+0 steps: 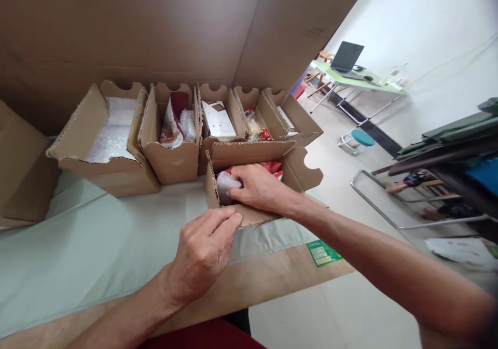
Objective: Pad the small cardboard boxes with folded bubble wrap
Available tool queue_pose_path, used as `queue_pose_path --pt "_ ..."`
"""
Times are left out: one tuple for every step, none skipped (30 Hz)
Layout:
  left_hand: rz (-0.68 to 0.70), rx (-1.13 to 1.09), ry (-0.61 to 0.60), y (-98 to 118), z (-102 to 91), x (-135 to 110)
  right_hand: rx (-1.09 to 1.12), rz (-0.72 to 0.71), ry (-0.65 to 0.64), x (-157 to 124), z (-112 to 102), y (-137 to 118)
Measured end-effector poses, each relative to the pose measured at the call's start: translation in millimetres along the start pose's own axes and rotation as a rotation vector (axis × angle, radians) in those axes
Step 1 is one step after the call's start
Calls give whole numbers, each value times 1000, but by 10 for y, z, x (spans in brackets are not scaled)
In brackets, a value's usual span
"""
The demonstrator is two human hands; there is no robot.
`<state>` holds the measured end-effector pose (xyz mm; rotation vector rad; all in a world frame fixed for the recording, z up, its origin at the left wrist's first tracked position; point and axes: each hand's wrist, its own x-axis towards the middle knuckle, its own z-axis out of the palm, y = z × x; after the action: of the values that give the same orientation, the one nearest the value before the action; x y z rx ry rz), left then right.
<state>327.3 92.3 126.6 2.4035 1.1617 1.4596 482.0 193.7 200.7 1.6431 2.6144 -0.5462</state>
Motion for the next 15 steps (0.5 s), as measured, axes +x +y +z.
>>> queue_pose_path --pt "2 -8 -1 -4 5 5 -64 -5 -65 19 10 -30" --pt "3 -15 -3 -6 9 5 -137 -4 -115 35 12 -62" --pt "3 -22 -7 -8 13 2 -213 0 -151 51 8 -95" --pt "3 -28 -10 -8 16 -5 -284 4 -179 70 3 -128" --pt "1 -32 -14 -9 20 -12 -343 5 -202 94 -2 -160" --pt "-1 -34 -14 -11 23 -19 -386 -1 -228 123 -6 -190" --pt "-2 -34 -13 -14 26 -25 -411 -16 -256 156 -11 -215" --pt "-1 -31 -12 -18 29 -28 -421 -33 -286 187 -21 -234" --pt "1 -28 -12 -21 32 -30 -421 -45 -308 209 -41 -245" --pt "3 -26 -15 -25 32 -32 -413 -53 -316 215 -77 -245" --pt "4 -26 -12 -27 29 -36 -394 -53 -305 195 -132 -232" --pt "3 -28 -5 -27 23 -45 -362 -46 -266 141 -206 -202" --pt "-3 -33 13 -26 12 -60 -313 -31 -202 49 -294 -152" --pt "-14 -38 42 -26 -1 -84 -247 -8 -111 -83 -390 -78" --pt "-35 -38 77 -28 -16 -118 -165 17 8 -251 -482 22"
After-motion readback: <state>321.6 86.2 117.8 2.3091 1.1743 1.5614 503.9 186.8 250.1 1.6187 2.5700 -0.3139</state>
